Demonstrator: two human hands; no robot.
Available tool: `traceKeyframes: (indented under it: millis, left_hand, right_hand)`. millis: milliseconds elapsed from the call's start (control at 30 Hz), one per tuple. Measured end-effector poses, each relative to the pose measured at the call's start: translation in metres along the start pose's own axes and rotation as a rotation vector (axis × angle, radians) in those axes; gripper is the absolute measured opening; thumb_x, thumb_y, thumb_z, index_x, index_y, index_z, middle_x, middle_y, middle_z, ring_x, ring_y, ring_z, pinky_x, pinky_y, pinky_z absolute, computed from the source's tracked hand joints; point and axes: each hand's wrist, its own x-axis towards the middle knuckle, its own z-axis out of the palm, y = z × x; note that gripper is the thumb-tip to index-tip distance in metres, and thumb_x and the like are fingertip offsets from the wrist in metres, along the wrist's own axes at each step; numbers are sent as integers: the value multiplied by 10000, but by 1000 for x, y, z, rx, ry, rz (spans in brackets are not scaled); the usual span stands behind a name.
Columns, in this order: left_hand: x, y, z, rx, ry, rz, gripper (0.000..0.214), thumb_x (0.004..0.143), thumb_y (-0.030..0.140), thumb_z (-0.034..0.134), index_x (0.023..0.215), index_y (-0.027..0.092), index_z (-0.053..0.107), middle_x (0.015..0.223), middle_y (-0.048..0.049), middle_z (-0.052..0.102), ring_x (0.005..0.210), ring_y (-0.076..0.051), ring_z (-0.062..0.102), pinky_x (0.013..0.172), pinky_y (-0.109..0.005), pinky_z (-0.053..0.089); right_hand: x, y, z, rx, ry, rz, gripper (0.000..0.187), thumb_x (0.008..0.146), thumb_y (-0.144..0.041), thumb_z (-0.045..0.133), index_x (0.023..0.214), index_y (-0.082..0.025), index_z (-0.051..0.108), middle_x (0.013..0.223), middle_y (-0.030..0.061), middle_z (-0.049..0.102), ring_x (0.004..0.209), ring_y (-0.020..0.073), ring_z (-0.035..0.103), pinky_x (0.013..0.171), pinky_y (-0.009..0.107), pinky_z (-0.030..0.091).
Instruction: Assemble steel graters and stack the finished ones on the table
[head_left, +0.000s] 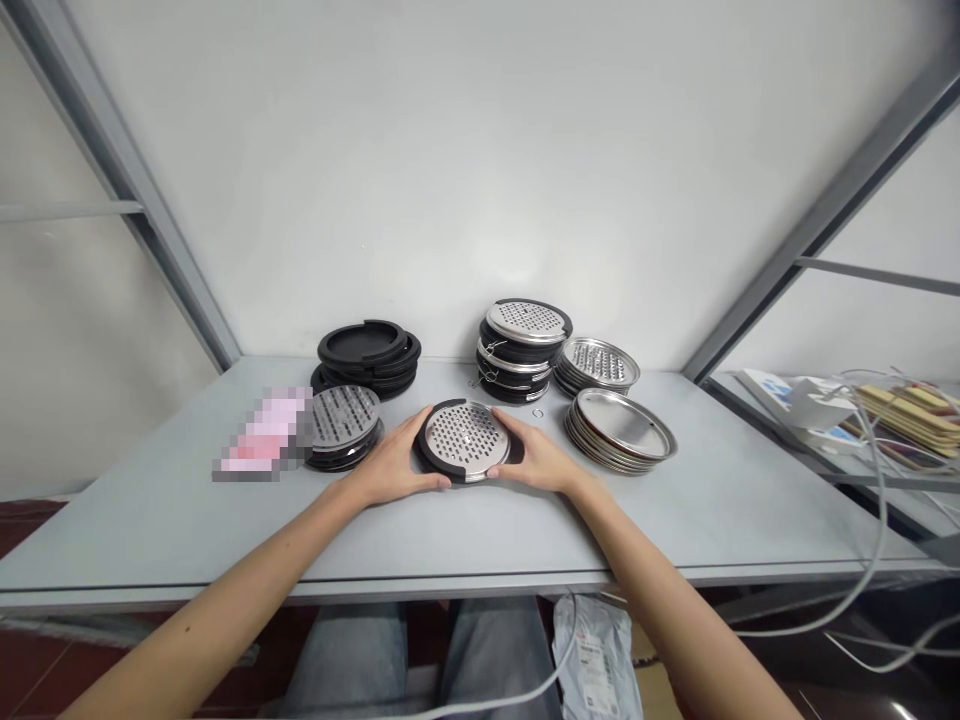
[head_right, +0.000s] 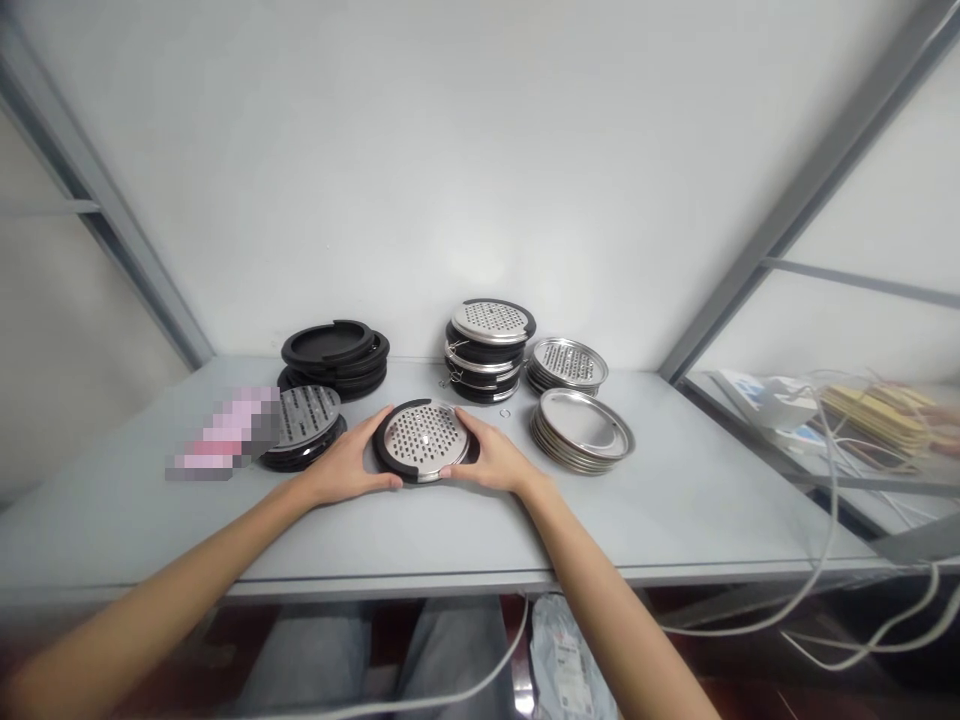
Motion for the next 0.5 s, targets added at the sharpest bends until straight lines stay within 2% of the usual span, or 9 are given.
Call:
traceKeyframes:
  millis: [300, 500]
  left_hand:
    - [0, 5, -5, 6, -9, -8, 1089, 654, 573, 767, 1507, 205, 200, 1506, -133, 361, 1371, -347, 358, 1136, -487, 316]
    - [-2, 10, -8, 21, 14, 44, 1069, 650, 538, 788, 1499, 225, 219, 1536, -125, 306, 1408, -331, 293, 1157, -488, 276]
  right_hand:
    - [-1, -6, 1, -6, -24, 1, 1038, 657, -584, 755, 1478, -136, 304, 1480, 190, 375, 1353, 344, 387, 1124, 522, 314]
    - [-1, -8, 1, 17, 23, -28, 1088, 615, -562, 796, 1489, -169, 281, 1489, 187, 362, 1361, 358, 369, 1126, 550, 289]
